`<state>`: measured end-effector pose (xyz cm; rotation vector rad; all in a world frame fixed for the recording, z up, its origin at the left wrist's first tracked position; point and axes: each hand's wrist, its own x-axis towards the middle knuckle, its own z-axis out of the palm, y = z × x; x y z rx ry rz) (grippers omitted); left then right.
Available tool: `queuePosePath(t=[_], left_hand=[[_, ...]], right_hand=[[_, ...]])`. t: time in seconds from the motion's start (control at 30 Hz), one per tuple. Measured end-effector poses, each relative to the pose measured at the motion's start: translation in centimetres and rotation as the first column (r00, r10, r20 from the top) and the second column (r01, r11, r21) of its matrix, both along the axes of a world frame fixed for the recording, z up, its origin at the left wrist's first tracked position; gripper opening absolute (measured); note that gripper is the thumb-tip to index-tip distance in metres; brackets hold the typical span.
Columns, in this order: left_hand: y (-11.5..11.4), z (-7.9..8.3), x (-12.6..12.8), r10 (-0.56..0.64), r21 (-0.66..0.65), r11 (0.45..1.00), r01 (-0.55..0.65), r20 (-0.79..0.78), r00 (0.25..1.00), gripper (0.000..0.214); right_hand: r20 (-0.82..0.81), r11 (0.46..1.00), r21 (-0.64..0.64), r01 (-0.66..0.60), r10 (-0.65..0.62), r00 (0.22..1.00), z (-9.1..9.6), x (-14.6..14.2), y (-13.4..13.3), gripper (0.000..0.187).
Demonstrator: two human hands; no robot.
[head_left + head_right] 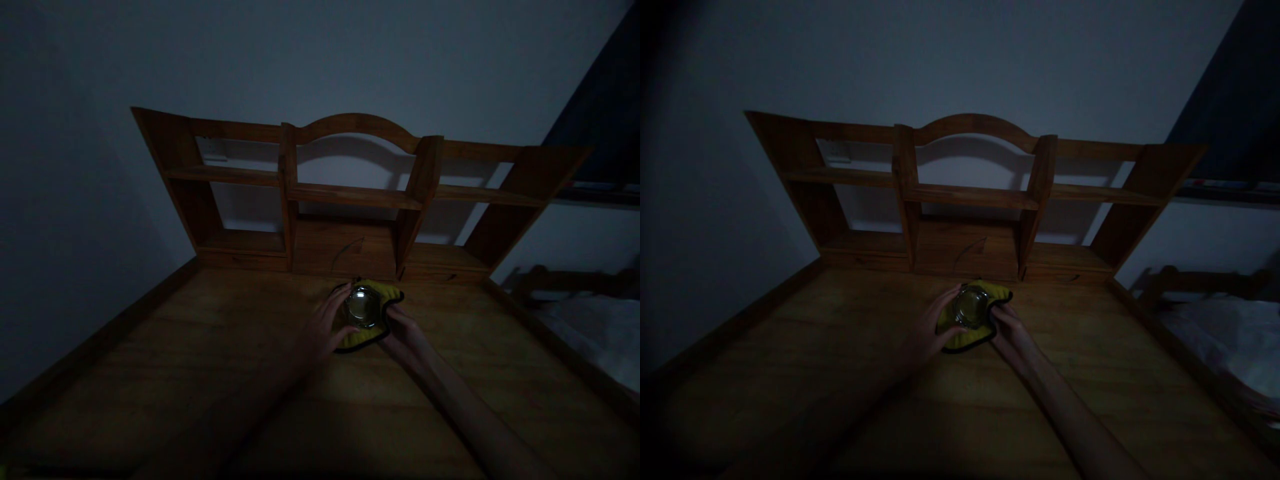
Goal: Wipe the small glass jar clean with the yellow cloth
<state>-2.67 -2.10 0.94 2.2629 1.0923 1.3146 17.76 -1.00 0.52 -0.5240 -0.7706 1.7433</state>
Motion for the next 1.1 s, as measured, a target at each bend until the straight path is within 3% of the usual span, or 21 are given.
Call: queuePosePath(t=[1.1], left_hand=[[-0.21, 0.28, -0.13, -0.05, -0.012, 0.999, 0.05, 0.026, 0.998, 0.07]], right_hand=[[0.04, 1.0, 0.015, 0.017, -0.018, 0.999, 0.33, -0.17, -0.22, 0.028]])
